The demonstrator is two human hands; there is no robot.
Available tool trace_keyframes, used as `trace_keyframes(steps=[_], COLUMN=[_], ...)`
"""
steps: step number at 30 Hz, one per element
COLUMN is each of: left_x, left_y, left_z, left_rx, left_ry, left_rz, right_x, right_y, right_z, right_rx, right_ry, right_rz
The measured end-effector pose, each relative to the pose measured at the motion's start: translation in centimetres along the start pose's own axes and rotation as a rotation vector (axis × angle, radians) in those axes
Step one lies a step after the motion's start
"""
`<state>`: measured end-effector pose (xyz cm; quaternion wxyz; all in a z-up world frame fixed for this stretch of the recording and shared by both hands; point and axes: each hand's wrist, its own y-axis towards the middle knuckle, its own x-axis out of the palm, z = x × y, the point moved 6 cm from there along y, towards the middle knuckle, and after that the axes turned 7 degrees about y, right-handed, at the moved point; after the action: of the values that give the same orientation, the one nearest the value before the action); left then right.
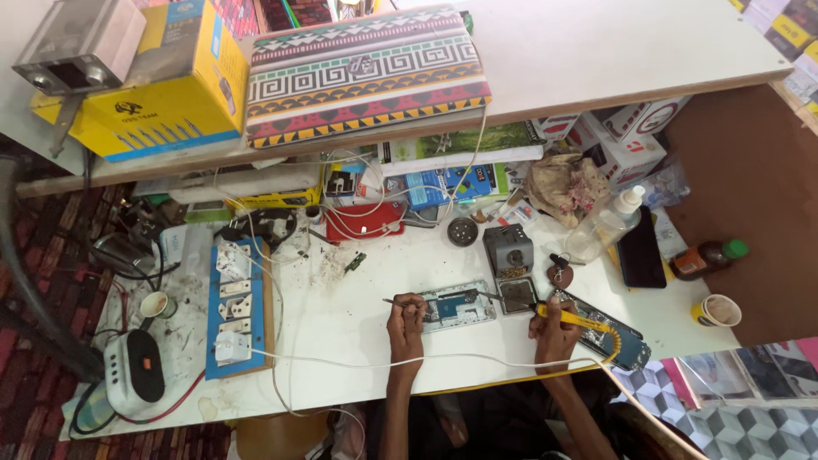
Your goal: The person uses a soldering iron and tweezers to work on a small circuit board placed on a cluttered workbench. They repeatedly apply the soldering iron to specific points on the board while holding it steady with tweezers. The task continues without visible completion or final placement of the board.
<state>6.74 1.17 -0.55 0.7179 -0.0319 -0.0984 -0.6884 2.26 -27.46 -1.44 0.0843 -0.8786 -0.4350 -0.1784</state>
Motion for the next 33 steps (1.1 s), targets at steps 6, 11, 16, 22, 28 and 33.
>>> trace_keyframes(steps=[6,11,16,22,28,33], left_x=[-0.2,-0.4,-0.2,-0.3,-0.2,-0.1], left_y=[0.1,0.2,0.1,0.9,1.0,0.1], left_z=[-1.5,-1.6,-1.5,-1.4,-1.0,0.0], left_rx=[-0.005,-0.028,0.022,-0.002,-0.003,-0.030], left_ry=[-0.033,-0.025,0.007,0.011,0.003,0.055], left_rz=[-0.014,0.001,0.020,0.009,0.031,0.041], right_x=[0.0,0.2,-0.3,0.3,0.2,0.2], right_y=[-0.7,-0.7,-0.5,-0.1,0.7,-0.1], right_z=[-1.2,-1.1,-1.0,-1.0,-0.2,-0.7], right_rx=[-0.055,-0.020,-0.020,-0.074,-0.068,-0.062], right_ry=[-0.046,0.024,-0.036,-0.073,-0.079,-0.079], right_rz=[0.015,0.032,0.025,-0.001,0.009,-0.011])
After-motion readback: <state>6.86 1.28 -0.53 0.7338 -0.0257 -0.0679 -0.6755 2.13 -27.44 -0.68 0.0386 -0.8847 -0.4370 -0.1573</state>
